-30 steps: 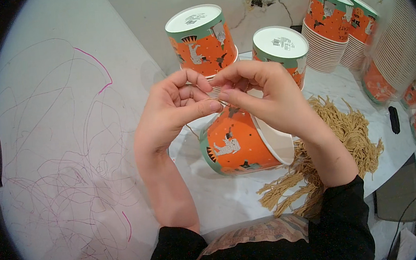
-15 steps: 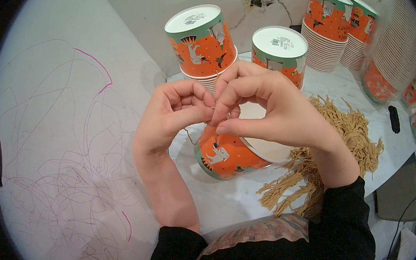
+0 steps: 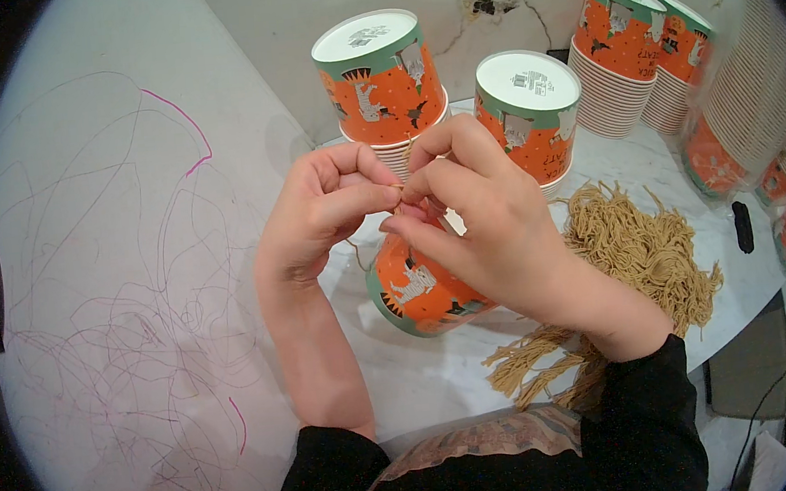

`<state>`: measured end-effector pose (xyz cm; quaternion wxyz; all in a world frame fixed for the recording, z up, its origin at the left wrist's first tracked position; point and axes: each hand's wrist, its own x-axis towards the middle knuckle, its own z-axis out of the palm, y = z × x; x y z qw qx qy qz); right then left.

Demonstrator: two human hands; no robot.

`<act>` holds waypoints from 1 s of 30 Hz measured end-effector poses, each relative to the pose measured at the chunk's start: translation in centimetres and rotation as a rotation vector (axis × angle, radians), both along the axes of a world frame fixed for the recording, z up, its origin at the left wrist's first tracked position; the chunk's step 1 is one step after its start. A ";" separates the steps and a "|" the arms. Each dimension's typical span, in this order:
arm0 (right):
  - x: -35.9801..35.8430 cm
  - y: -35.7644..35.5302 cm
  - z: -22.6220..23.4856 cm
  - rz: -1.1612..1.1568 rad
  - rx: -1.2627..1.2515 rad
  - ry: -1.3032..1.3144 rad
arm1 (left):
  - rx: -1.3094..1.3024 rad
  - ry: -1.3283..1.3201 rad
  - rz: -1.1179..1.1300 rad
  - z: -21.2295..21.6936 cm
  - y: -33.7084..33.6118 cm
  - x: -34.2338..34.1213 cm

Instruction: Attaching and tying thin strings to the edges of decorative paper cups.

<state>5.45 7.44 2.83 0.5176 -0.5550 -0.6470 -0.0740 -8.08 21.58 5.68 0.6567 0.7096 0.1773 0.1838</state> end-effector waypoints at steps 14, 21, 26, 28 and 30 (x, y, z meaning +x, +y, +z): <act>0.7 0.0 0.4 0.048 0.018 0.017 | 0.033 -0.090 0.015 -0.6 -0.2 0.6; 1.0 0.2 0.4 0.035 0.024 0.022 | -0.033 -0.115 0.030 -0.6 -0.3 0.8; 1.1 0.2 0.3 0.045 0.004 0.028 | -0.055 -0.081 -0.003 -0.4 0.0 0.4; 1.2 0.1 0.6 0.073 -0.018 0.006 | -0.051 -0.056 -0.029 -0.3 0.2 0.3; 1.2 -0.1 0.7 0.064 -0.016 -0.026 | -0.045 -0.069 -0.037 -0.7 0.4 0.6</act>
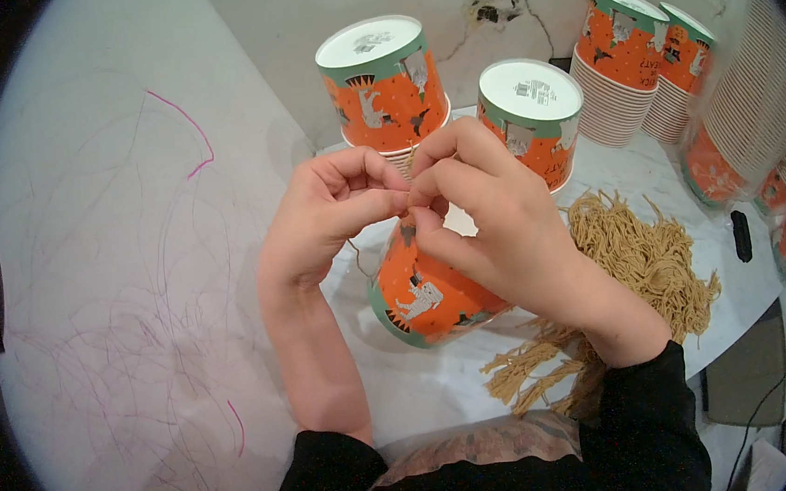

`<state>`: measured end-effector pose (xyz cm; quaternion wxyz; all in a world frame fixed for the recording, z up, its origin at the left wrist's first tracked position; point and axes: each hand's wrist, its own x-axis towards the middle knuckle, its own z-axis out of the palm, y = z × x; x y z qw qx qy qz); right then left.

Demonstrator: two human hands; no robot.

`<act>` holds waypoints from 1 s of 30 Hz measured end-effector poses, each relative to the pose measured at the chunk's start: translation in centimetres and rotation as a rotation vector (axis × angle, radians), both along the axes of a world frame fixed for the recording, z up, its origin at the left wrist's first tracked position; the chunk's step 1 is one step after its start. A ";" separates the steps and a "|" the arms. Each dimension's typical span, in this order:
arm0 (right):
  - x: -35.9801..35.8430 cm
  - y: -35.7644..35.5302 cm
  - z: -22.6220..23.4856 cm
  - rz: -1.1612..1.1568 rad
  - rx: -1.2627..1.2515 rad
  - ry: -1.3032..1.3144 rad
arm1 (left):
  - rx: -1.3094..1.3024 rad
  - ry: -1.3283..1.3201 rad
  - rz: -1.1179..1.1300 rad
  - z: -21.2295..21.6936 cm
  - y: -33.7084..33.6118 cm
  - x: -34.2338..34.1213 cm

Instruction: Attaching and tying thin strings to the edges of decorative paper cups.

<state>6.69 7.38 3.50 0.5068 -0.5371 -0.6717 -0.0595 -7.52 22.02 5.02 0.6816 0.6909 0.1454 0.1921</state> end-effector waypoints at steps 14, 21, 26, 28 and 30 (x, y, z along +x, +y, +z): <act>1.1 0.4 -0.3 -0.050 0.157 0.087 | 0.078 -0.367 0.257 -0.8 -3.2 2.6; 0.9 0.1 0.6 0.281 0.148 0.629 | 0.121 -0.708 0.304 -1.1 -4.9 4.1; 1.5 0.3 0.5 0.367 0.120 0.676 | 0.040 -0.739 0.221 -1.8 -4.5 4.4; 1.7 0.3 0.5 0.390 0.118 0.682 | 0.030 -0.719 0.234 -1.5 -4.5 4.1; 1.7 0.2 0.5 0.432 0.093 0.733 | -0.011 -0.694 0.142 -1.2 -4.3 3.7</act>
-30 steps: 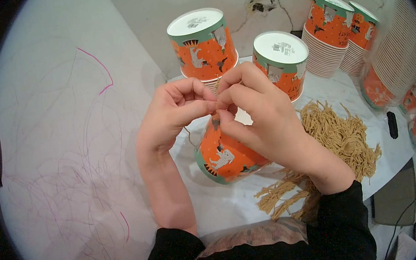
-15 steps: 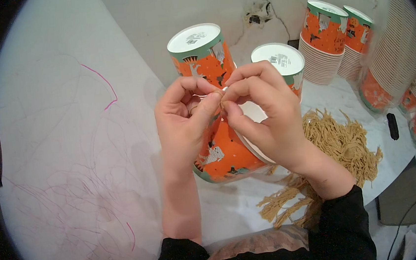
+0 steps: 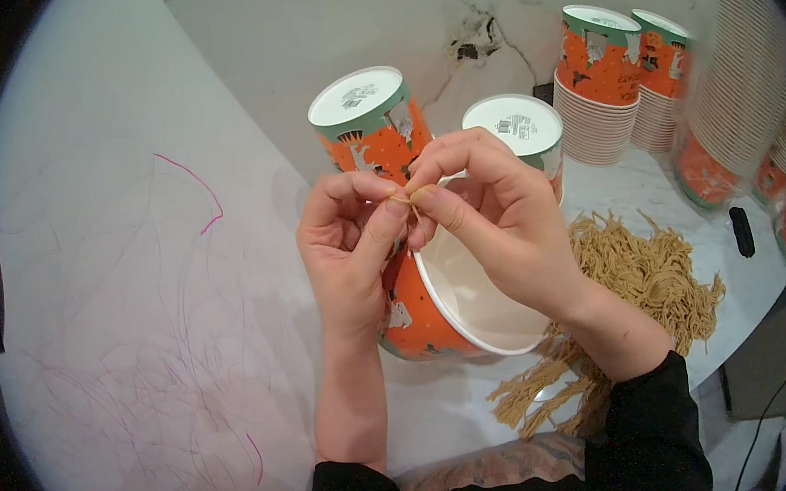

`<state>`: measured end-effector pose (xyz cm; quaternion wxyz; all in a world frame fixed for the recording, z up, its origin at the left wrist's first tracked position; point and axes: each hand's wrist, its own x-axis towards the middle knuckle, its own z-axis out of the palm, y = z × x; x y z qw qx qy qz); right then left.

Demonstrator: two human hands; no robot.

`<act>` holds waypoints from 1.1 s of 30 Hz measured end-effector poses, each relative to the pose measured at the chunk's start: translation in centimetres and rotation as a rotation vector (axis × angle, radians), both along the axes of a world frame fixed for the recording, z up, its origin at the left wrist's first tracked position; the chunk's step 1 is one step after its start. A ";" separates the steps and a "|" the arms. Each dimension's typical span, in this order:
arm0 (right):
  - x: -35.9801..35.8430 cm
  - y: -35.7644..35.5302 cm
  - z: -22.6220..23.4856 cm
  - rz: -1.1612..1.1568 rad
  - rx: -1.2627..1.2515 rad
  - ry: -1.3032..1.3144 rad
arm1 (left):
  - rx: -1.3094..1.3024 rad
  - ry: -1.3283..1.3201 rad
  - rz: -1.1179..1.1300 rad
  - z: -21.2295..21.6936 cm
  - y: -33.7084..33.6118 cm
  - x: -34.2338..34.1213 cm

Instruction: Attaching and tying thin strings to the edges of decorative paper cups.

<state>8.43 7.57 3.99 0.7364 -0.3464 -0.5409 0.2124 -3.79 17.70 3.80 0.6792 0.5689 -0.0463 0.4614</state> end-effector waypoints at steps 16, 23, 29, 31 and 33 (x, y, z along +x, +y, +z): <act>-0.1 -0.6 0.4 0.153 -0.112 0.107 | 0.024 0.059 -0.037 0.4 0.4 -0.8; -1.0 -0.2 -0.2 -0.123 -0.009 -0.072 | 0.146 0.203 0.301 0.2 0.2 -1.2; -0.1 -0.1 -0.3 -0.088 -0.082 -0.081 | 0.170 0.266 0.431 0.9 -0.3 -1.5; 0.1 0.1 -0.3 -0.056 -0.114 -0.059 | 0.201 0.307 0.401 0.9 0.2 -1.7; 0.4 0.3 -0.5 -0.076 -0.159 -0.094 | 0.202 0.342 0.356 0.9 0.9 -2.0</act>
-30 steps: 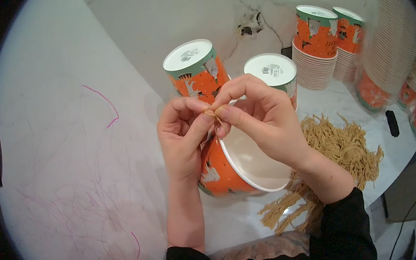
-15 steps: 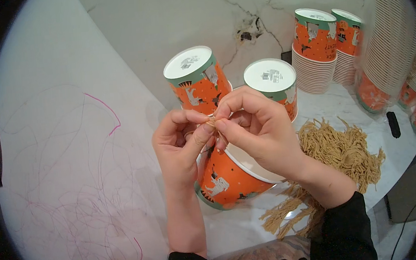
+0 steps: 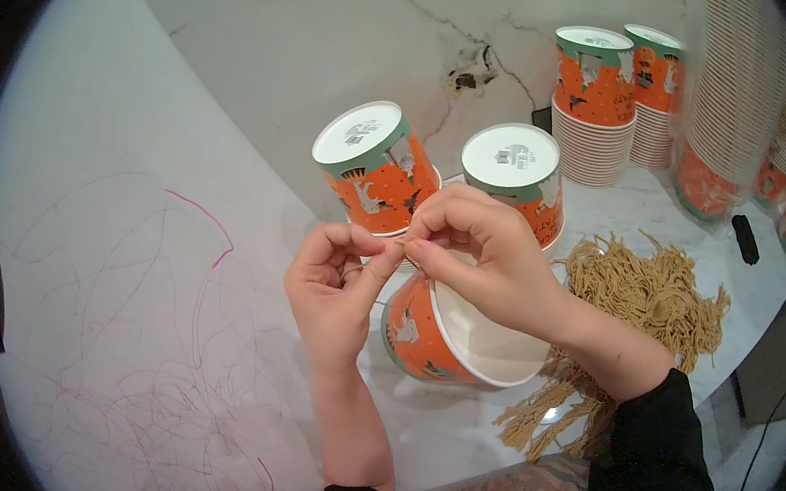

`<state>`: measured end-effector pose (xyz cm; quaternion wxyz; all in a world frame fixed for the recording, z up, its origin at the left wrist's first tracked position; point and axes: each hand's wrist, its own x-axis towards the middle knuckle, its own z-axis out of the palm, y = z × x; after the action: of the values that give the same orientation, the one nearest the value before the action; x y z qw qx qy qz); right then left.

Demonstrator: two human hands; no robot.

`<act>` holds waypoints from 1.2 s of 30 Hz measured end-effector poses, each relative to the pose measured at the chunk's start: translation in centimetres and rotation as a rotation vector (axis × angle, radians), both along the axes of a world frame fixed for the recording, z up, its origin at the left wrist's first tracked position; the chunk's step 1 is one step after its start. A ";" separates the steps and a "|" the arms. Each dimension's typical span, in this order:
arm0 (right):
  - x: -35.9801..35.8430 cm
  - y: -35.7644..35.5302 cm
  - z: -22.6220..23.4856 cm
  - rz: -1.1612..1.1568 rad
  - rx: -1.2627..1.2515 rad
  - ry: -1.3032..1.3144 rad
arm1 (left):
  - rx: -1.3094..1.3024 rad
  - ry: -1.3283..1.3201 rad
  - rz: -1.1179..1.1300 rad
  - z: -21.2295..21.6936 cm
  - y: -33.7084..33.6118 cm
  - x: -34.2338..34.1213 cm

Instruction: Attaching and tying thin strings to the edges of decorative paper cups.

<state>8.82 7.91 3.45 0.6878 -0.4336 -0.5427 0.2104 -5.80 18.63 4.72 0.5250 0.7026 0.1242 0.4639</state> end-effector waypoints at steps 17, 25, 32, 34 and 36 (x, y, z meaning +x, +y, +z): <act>1.0 1.2 -1.2 0.289 -0.206 0.251 | -0.008 0.177 -0.111 -1.3 2.3 -0.6; 0.0 1.7 -1.8 -0.038 -0.017 -0.063 | -0.145 0.287 -0.053 -0.9 2.1 -0.2; -0.2 1.5 -1.7 -0.135 -0.021 -0.264 | -0.121 0.311 -0.003 -0.8 2.0 -0.3; -0.3 1.8 -1.9 -0.127 -0.013 -0.219 | -0.124 0.309 -0.010 -0.7 2.1 -0.3; 0.0 2.0 -2.1 -0.122 -0.004 -0.174 | -0.213 0.281 -0.068 -0.4 2.4 -0.2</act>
<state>8.78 9.92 1.40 0.6488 -0.4837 -0.5727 0.1308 -5.99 21.05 4.28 0.5895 0.7046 0.2209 0.3273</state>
